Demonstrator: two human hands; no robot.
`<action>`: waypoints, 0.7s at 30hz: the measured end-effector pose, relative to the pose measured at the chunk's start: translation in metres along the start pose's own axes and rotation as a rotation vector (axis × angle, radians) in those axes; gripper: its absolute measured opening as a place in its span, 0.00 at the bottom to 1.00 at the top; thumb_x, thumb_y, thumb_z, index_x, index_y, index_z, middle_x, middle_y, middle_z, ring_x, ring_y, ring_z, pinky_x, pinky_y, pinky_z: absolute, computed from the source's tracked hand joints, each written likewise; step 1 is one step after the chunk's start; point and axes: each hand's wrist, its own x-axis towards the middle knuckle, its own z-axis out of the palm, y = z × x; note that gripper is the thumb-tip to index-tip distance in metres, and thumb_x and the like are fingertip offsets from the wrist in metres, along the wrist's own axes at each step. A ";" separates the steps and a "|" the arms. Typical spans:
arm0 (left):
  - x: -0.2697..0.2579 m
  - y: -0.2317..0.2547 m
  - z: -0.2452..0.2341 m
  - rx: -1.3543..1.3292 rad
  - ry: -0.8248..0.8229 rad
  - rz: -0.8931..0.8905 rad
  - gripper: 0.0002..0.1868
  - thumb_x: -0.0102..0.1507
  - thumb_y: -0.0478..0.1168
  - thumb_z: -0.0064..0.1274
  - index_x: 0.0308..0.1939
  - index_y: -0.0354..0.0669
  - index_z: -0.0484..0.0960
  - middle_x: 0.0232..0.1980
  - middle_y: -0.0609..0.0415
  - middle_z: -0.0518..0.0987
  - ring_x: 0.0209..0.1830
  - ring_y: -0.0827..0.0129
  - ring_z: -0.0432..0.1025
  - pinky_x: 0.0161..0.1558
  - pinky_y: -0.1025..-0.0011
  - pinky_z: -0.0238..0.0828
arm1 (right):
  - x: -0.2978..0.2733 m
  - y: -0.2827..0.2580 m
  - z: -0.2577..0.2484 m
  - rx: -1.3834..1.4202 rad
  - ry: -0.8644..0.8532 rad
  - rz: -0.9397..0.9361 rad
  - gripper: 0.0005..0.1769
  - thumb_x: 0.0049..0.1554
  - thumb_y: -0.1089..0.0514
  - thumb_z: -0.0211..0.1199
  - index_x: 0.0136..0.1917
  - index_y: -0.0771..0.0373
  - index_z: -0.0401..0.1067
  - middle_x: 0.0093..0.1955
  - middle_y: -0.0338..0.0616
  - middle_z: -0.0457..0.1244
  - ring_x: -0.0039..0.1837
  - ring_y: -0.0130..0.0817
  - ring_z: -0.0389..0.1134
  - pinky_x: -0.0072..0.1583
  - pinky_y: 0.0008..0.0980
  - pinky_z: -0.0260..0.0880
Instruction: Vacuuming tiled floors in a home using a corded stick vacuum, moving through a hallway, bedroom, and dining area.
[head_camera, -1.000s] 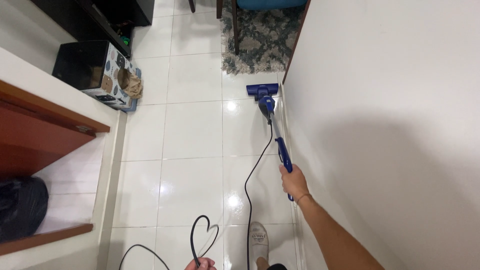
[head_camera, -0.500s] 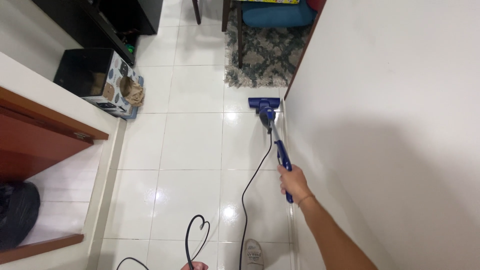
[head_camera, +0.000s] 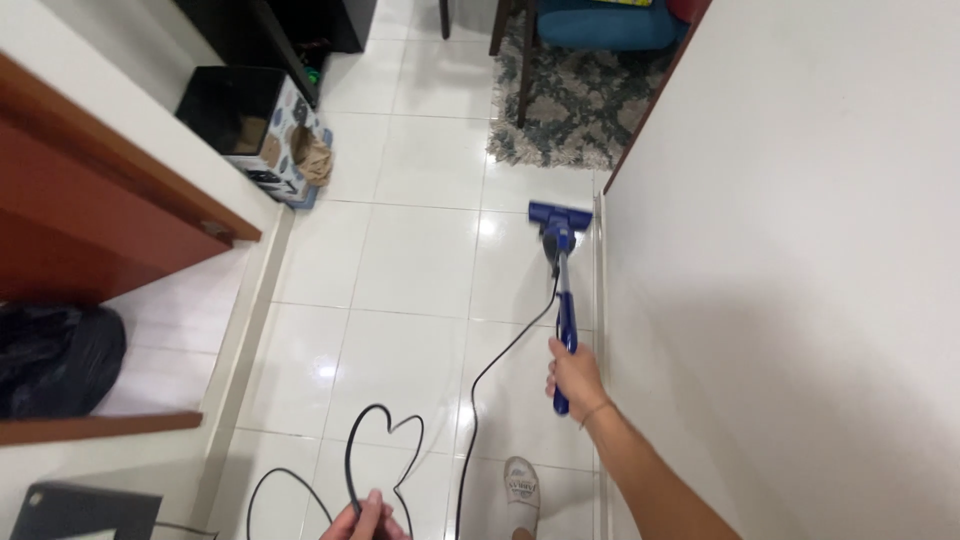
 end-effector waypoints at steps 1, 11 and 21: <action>-0.016 0.014 -0.002 -0.034 0.033 0.026 0.19 0.60 0.36 0.51 0.22 0.18 0.76 0.13 0.32 0.71 0.11 0.49 0.66 0.20 0.66 0.63 | -0.023 0.010 0.002 0.015 -0.008 0.017 0.12 0.58 0.53 0.52 0.38 0.61 0.56 0.26 0.40 0.48 0.25 0.29 0.48 0.26 0.27 0.49; -0.093 0.011 -0.133 -0.133 -0.188 0.250 0.23 0.64 0.40 0.45 0.14 0.36 0.65 0.12 0.49 0.64 0.14 0.65 0.61 0.26 0.70 0.59 | -0.235 0.161 -0.018 0.017 -0.037 0.133 0.10 0.57 0.57 0.54 0.41 0.63 0.56 0.28 0.41 0.48 0.27 0.29 0.47 0.28 0.26 0.47; -0.121 -0.041 -0.258 -0.308 0.035 0.263 0.20 0.65 0.43 0.45 0.20 0.38 0.66 0.12 0.56 0.58 0.11 0.74 0.52 0.16 0.75 0.53 | -0.388 0.304 -0.144 -0.201 -0.004 0.265 0.17 0.56 0.57 0.59 0.36 0.65 0.54 0.25 0.43 0.43 0.25 0.32 0.40 0.26 0.33 0.42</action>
